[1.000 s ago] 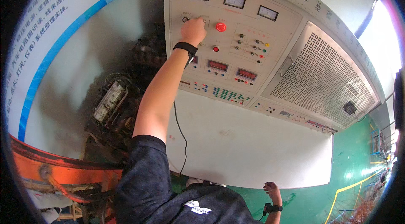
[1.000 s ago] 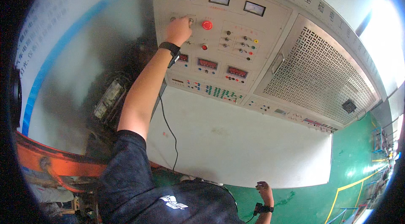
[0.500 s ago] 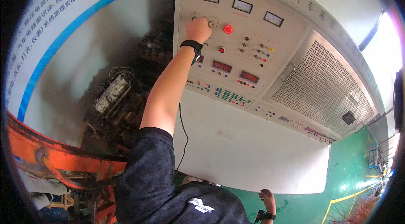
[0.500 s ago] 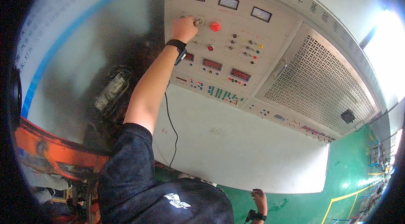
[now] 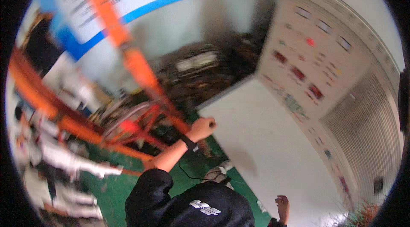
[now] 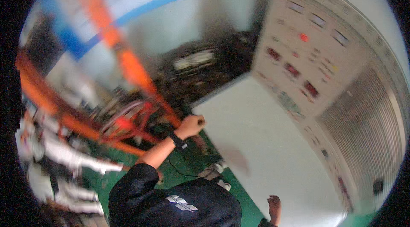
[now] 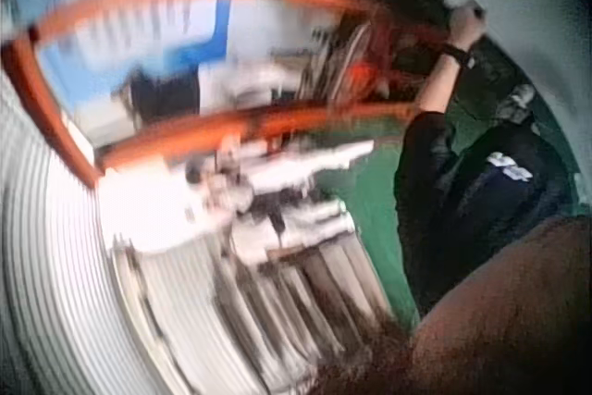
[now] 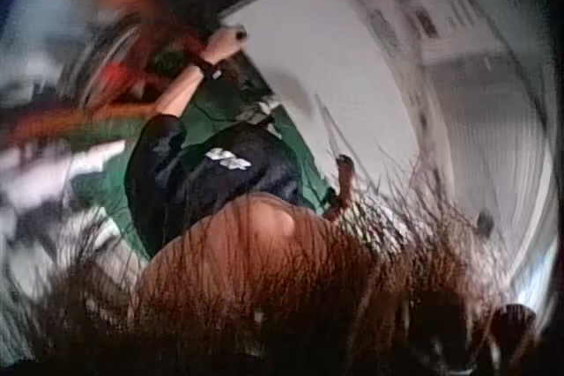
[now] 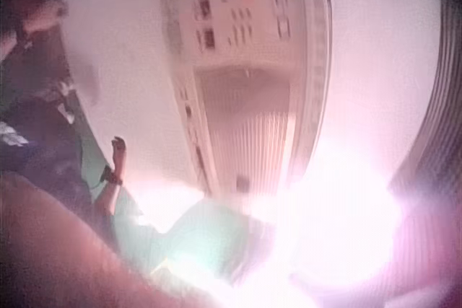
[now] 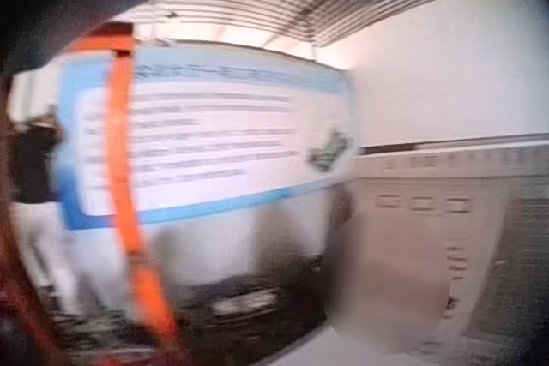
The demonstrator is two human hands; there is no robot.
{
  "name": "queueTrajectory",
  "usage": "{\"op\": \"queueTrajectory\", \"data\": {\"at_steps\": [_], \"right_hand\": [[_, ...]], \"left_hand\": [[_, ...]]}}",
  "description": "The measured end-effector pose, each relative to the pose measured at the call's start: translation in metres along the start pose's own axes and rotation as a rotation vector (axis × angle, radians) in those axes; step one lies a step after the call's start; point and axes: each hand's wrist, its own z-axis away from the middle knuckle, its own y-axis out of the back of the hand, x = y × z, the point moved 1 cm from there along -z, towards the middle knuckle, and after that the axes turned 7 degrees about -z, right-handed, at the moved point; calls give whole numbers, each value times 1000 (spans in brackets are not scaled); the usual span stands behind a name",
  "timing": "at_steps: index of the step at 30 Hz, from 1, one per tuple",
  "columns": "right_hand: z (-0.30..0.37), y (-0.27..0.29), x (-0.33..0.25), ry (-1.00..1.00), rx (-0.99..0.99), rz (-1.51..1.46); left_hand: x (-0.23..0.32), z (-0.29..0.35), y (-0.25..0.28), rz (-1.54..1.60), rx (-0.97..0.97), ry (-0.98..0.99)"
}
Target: The person removes a circuit board from an electrical panel, turns it over with both hands to look at it, and presses it back into place. The person then rotates several knobs and operates switches on the control board while other people stand nearby.
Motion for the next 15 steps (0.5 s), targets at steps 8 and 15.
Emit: {"op": "queueTrajectory", "data": {"at_steps": [8,15], "right_hand": [[-92,-51,4,78,-568,136],[-103,-117,-50,274,-869,207]], "left_hand": [[-101,370,13,-34,-128,892],[-162,657,-81,161,73,1516]]}}
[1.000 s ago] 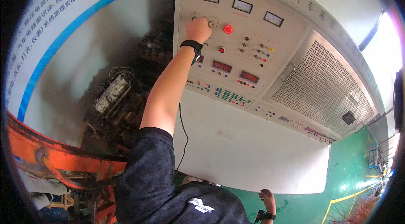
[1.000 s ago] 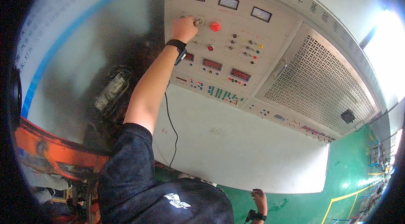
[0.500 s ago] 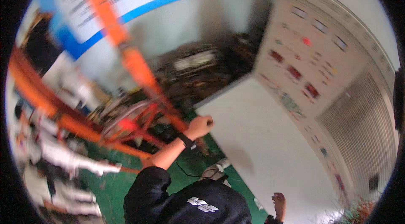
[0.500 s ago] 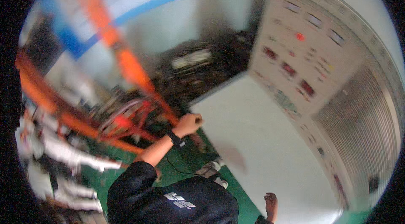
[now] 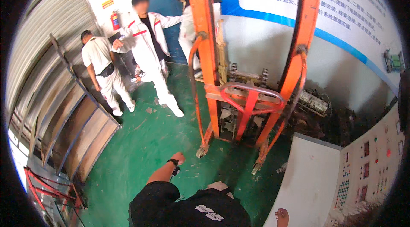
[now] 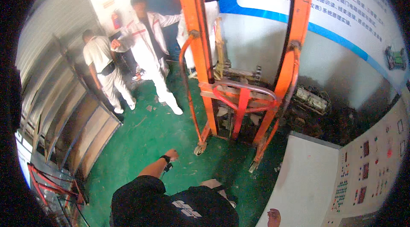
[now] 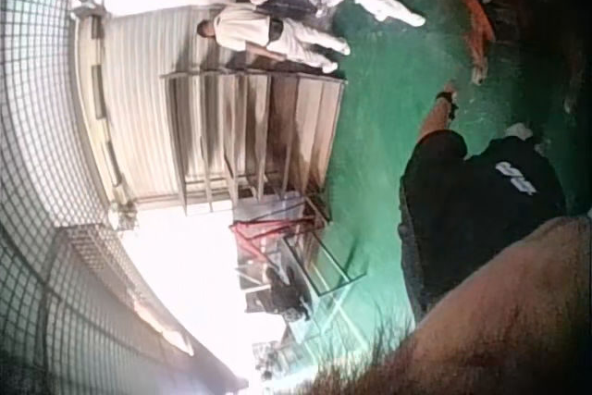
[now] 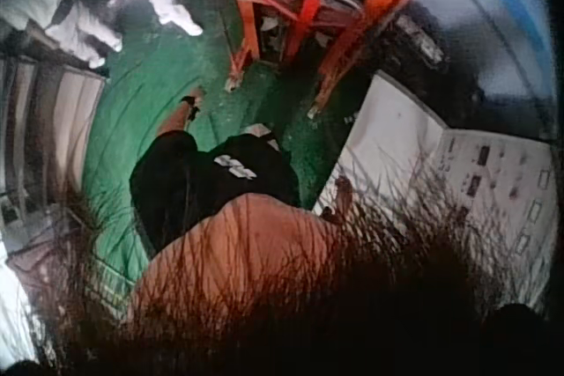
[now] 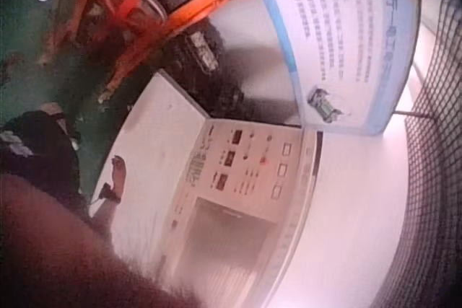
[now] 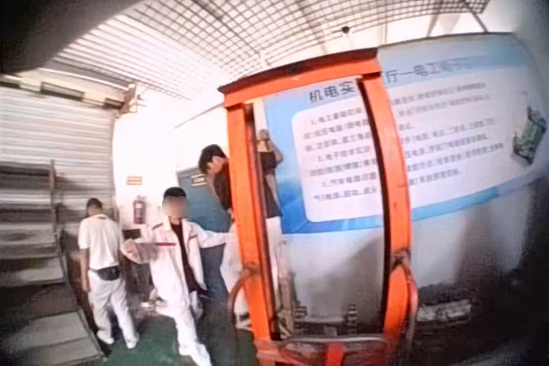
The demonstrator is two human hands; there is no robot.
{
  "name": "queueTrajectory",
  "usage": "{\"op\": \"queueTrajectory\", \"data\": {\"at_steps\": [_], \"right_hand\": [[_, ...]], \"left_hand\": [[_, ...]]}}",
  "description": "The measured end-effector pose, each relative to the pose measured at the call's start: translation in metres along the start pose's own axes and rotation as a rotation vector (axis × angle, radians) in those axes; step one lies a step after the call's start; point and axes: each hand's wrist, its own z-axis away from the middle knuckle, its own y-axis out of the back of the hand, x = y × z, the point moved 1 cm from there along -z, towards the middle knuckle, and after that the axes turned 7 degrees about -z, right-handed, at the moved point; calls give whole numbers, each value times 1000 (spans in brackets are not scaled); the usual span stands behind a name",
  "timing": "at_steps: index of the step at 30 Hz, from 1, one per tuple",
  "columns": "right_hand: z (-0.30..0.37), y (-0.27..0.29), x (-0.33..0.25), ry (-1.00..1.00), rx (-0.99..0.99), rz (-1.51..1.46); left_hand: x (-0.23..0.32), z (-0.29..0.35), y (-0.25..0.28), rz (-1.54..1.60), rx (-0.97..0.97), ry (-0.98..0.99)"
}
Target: The person removes a circuit board from an electrical panel, turns it over with both hands to look at it, and presses it back into place. The person then rotates several knobs and operates switches on the control board while other people stand nearby.
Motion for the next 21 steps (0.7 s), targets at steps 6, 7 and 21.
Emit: {"op": "queueTrajectory", "data": {"at_steps": [6,7,21], "right_hand": [[-25,-41,-1,10,-126,116],[-27,-51,-3,1,-139,119],[-3,-176,-40,-135,-131,183]], "left_hand": [[-126,33,-10,258,-200,313],[-138,42,-8,255,-212,329],[-224,-19,8,-178,-310,32]]}}
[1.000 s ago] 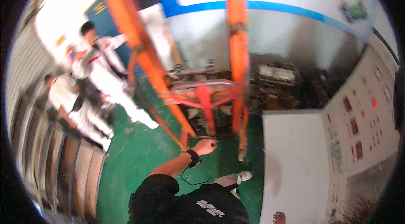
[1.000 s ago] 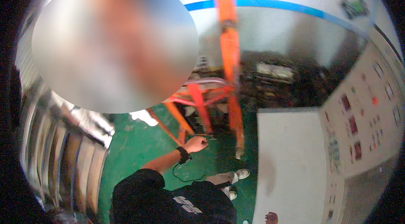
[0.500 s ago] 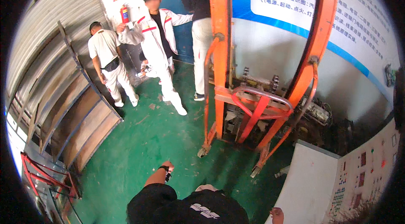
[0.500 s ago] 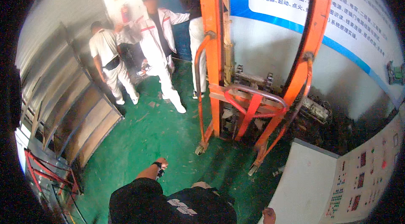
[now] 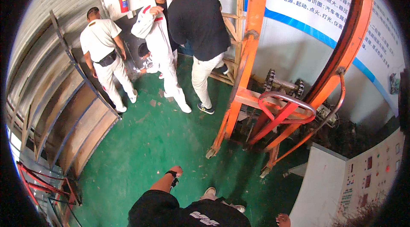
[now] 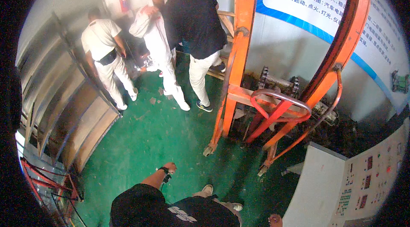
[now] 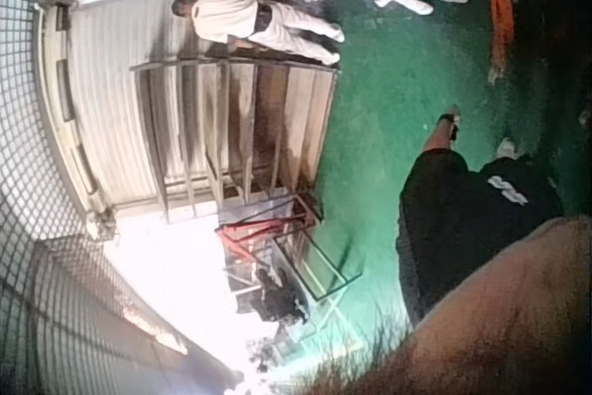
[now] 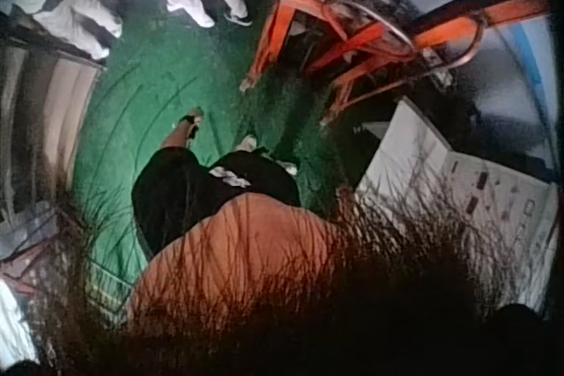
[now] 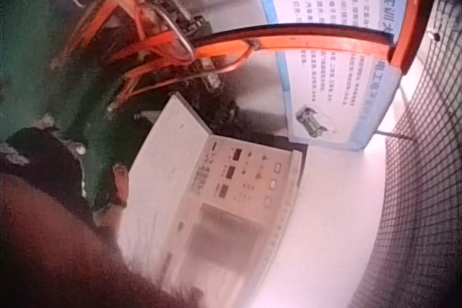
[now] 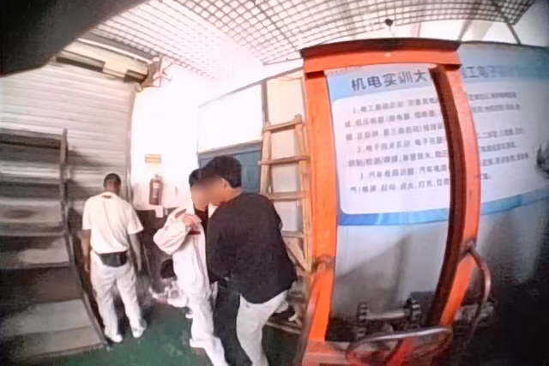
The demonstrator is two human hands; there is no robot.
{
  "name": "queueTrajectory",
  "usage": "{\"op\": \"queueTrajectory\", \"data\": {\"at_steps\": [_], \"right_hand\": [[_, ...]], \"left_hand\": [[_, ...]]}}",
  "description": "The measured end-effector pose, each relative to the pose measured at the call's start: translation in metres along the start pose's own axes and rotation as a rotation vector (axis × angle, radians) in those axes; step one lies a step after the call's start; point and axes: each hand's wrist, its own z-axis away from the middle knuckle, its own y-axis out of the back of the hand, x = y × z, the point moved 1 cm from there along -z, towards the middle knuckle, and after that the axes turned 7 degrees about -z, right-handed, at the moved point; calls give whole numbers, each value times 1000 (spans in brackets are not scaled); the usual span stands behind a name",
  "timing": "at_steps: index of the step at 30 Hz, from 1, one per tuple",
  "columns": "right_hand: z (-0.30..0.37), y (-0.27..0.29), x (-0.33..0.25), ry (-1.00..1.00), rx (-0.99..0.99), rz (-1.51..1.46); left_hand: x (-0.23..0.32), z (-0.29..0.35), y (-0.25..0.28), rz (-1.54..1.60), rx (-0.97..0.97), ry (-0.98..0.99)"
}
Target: The person removes a circuit board from an electrical panel, turns it over with both hands to look at it, and presses it back into place. The person then rotates several knobs and operates switches on the control board while other people stand nearby.
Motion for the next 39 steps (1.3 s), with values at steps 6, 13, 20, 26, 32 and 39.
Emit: {"op": "queueTrajectory", "data": {"at_steps": [6,13,20,26,32,39], "right_hand": [[16,-17,-19,-29,24,51],[35,-8,-19,27,48,38],[59,37,0,280,152,165],[124,88,-6,77,433,5],[204,89,66,39,636,-165],[269,53,131,-214,1020,-344]], "left_hand": [[10,12,-4,160,43,-142],[-26,28,-59,548,-126,88],[24,47,-46,614,-325,5],[195,52,-24,369,-188,-53],[338,0,42,46,-51,-1039],[709,139,81,-223,-68,-1114]]}}
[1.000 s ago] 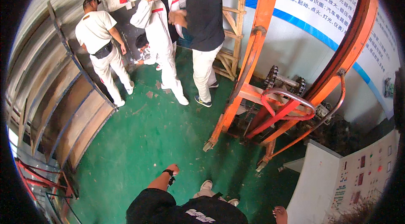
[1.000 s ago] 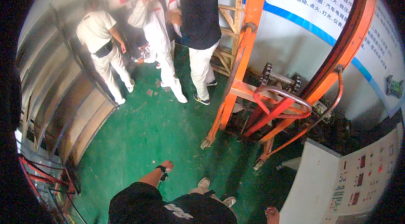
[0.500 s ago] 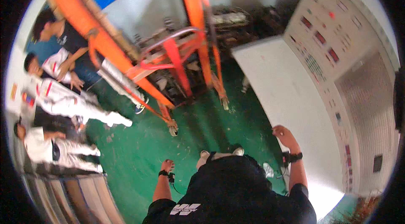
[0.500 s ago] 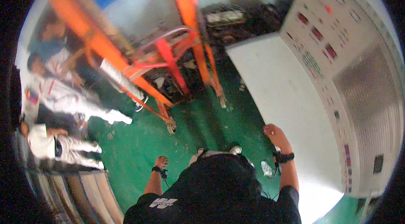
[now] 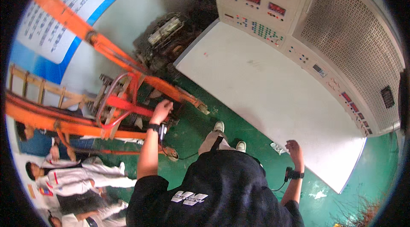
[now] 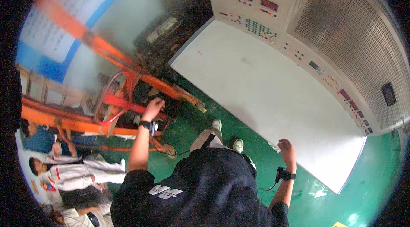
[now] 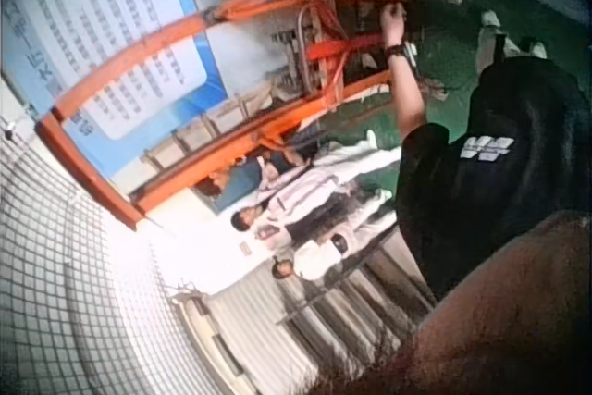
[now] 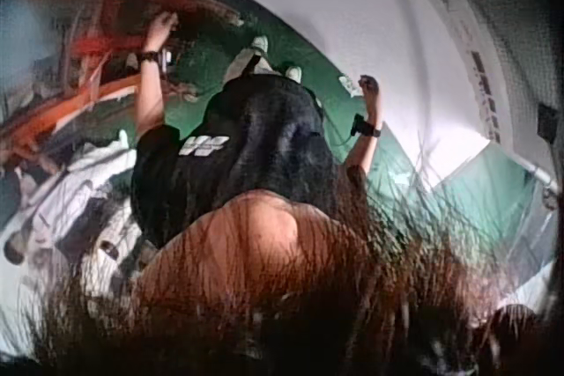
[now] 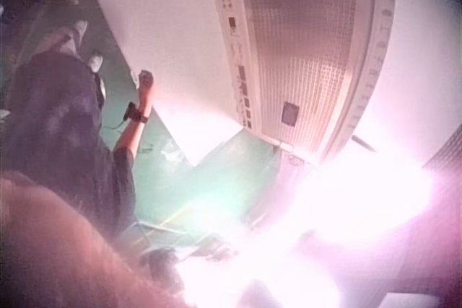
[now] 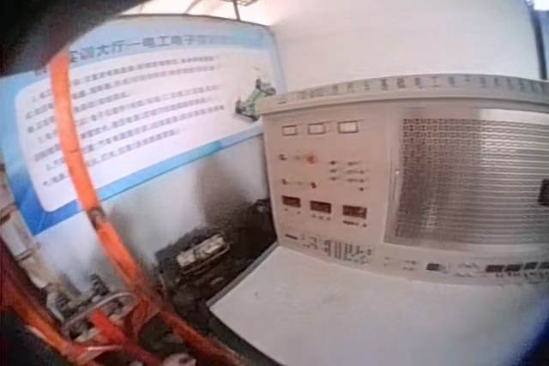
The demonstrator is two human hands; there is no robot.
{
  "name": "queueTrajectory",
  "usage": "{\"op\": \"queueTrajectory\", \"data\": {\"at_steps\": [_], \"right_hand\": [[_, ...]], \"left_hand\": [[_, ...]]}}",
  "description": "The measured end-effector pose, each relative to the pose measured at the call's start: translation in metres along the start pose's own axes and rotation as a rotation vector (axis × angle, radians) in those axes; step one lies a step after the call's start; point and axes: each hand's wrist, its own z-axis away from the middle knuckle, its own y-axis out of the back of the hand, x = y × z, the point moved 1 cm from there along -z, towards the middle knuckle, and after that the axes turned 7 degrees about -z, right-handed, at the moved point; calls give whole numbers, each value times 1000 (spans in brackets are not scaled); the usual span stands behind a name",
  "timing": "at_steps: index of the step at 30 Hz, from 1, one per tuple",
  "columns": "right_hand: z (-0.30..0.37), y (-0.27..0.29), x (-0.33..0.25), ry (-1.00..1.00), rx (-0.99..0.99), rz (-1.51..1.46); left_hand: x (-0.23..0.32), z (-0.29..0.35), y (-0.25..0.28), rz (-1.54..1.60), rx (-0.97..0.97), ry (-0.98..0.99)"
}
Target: The person removes a circuit board from an electrical panel, turns it over with both hands to look at it, and presses it back into place. The person then rotates several knobs and operates switches on the control board while other people stand nearby.
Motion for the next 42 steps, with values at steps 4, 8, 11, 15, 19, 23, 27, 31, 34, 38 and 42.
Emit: {"op": "queueTrajectory", "data": {"at_steps": [4,8,11,15,19,23,27,31,34,38,42], "right_hand": [[35,6,62,81,96,161],[65,-14,49,-269,340,-148],[81,-36,49,-519,515,-342],[126,-100,63,-681,589,-672],[163,-194,49,-981,635,-637],[210,-282,83,-1047,684,-855],[202,-339,-26,-1140,905,-983],[187,-345,-88,-1309,886,-1038],[194,-374,-42,-1223,977,-982],[215,-433,32,-695,993,325],[178,-363,20,-1097,939,-743]], "left_hand": [[126,-132,31,-160,-27,-240],[224,-234,63,-230,-6,-479],[318,-280,95,-133,130,-762],[438,-329,136,-64,189,-957],[516,-371,154,16,-5,-885],[550,-449,147,-298,153,-1003],[588,-494,135,-396,201,-906],[607,-520,124,-399,293,-980],[602,-518,118,-536,221,-970],[601,-500,100,-589,304,-929],[602,-509,88,-631,379,-940]]}}
